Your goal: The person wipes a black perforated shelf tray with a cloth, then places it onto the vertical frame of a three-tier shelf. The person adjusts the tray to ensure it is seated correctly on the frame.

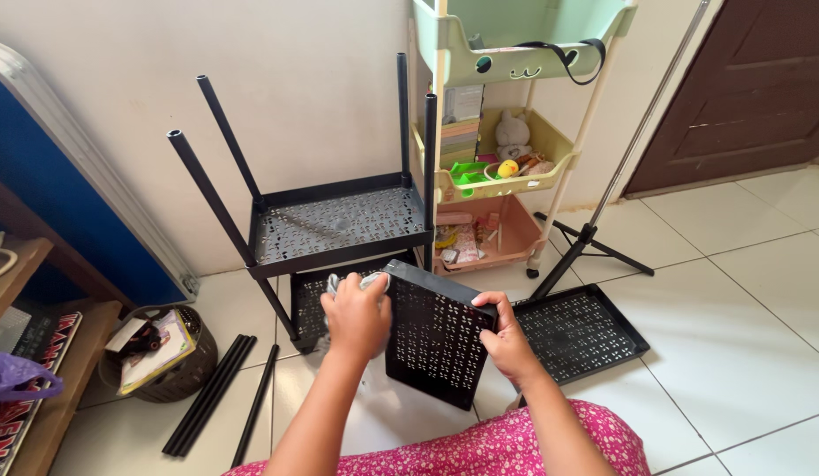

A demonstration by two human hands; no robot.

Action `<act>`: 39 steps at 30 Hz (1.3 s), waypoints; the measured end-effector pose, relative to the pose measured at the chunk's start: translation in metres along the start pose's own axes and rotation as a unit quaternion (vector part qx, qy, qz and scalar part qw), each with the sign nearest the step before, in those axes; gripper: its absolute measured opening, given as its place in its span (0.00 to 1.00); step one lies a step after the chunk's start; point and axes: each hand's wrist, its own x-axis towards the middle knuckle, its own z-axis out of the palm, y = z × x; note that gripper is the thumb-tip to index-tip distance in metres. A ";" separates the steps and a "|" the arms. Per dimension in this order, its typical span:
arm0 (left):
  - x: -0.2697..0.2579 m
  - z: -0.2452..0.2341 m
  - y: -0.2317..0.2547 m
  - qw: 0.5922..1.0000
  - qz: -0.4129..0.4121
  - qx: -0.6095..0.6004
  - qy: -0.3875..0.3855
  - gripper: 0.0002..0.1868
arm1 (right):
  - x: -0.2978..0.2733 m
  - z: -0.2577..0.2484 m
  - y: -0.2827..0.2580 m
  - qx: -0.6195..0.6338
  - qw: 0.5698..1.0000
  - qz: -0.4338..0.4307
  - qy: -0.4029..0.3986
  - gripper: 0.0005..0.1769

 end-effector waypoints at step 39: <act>0.058 -0.087 0.102 0.995 -0.008 -0.088 -0.046 0.10 | -0.005 0.035 0.002 -0.228 0.961 -0.072 0.139 0.27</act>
